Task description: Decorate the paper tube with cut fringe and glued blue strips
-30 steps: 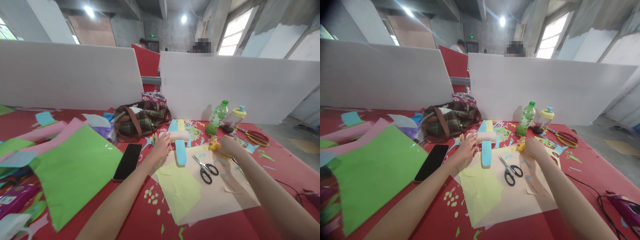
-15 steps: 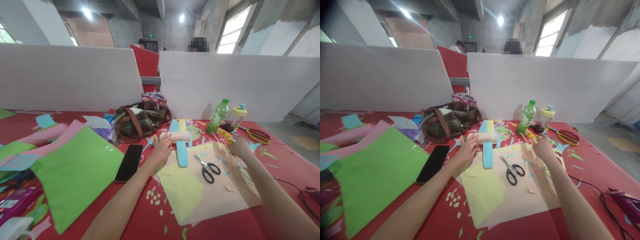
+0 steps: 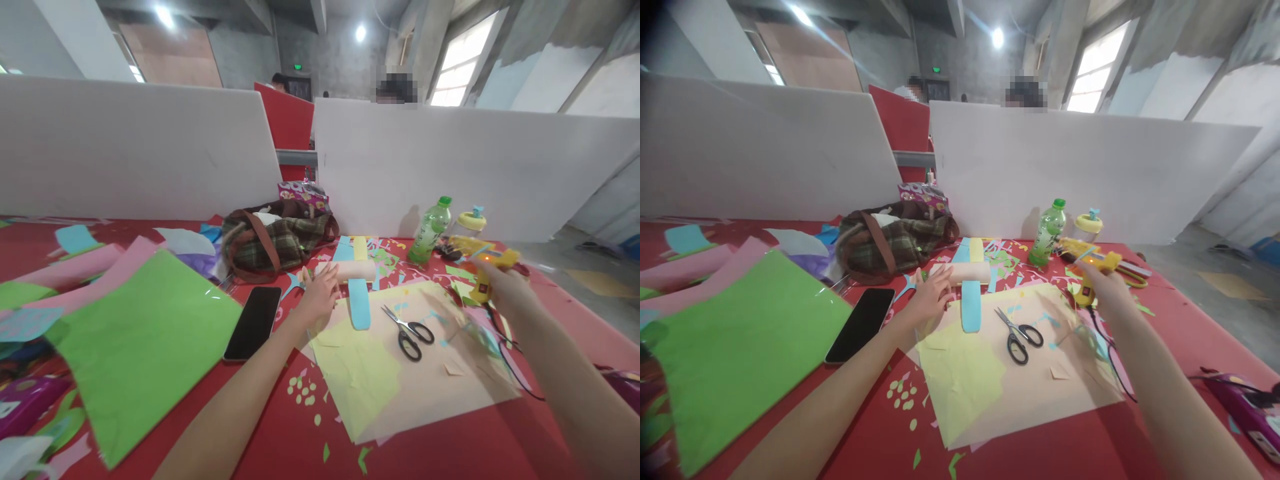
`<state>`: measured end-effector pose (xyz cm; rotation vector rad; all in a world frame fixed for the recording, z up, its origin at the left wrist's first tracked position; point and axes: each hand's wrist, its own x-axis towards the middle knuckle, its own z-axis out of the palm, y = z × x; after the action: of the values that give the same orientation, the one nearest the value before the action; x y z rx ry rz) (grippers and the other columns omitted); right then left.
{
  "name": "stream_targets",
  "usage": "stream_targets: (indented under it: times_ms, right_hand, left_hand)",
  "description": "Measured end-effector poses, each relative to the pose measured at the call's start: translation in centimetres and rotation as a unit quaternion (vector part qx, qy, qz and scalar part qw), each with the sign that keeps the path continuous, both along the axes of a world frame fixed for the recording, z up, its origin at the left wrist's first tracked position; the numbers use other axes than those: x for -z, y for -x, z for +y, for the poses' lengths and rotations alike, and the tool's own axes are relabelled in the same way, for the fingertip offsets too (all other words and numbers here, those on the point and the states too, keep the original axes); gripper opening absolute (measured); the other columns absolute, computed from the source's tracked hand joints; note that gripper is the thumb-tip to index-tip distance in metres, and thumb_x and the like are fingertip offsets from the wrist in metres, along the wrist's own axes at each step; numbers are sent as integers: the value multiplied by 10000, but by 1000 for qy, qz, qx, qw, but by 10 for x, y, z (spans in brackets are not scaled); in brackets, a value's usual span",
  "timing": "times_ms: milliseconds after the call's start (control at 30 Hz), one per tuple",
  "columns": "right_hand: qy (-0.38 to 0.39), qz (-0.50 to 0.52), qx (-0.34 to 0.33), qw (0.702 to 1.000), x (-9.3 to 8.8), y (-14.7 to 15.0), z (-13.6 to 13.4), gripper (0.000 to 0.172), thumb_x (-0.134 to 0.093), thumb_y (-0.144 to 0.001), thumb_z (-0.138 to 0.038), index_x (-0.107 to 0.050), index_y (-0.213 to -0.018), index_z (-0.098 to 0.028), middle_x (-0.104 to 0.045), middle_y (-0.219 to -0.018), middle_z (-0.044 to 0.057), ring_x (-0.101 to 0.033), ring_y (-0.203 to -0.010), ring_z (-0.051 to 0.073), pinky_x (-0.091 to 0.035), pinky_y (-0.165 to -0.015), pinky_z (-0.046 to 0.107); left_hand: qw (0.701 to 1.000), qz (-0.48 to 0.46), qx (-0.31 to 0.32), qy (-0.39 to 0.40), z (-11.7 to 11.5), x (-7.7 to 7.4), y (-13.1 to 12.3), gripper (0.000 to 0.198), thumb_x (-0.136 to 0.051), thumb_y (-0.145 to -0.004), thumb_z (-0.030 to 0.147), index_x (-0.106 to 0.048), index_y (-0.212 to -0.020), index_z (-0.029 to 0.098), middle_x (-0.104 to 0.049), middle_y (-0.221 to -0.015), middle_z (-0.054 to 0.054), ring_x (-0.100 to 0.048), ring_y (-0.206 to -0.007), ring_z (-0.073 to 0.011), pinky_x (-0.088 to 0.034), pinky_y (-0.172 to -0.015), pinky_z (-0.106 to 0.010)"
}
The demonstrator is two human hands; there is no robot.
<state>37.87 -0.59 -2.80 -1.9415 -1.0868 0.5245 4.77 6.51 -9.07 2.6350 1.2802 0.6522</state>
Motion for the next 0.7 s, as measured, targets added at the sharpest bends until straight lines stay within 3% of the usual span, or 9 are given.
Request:
stream_targets:
  times_ms: [133,267,467,700]
  right_hand:
    - [41,230,-22,972,15,29,-3,218,-364,-778,-389,-438,-856,-200,-601,-796,91,-621,-692,227,-517,-549,405]
    - [66,380,-69,920,16,54,-10,131,-393,-771,-310,-444,-777,-189,-604,-779,89,-624,-707,214,-514,-598,416]
    - [65,473,-84,875,17,74,-13,110,-423,-733,-314,-436,-787,-219,-601,-788,67,-608,-771,222,-504,-636,438]
    - [30,513,-89,853,29,91,-8,199,-361,-729,-374,-473,-786,-219,-616,-794,86,-586,-837,252,-487,-651,461]
  left_hand:
    - [1000,-6,-2,1,1,2,0,135,-422,-744,160,-536,-673,180,-329,-1306,-62,-196,-1229,-250,59,-926,-607]
    - [1000,-8,-8,2,1,2,0,126,-419,-741,155,-524,-679,186,-343,-1298,-64,-200,-1227,-254,37,-919,-623]
    - [1000,-13,-12,-3,-6,-6,-5,131,-418,-745,167,-548,-744,183,-383,-1273,-76,-235,-1211,-255,42,-942,-595]
    - [999,-22,29,-4,-18,-6,-19,192,-426,-751,182,-546,-900,166,-455,-1201,-90,-288,-1180,-240,8,-987,-528]
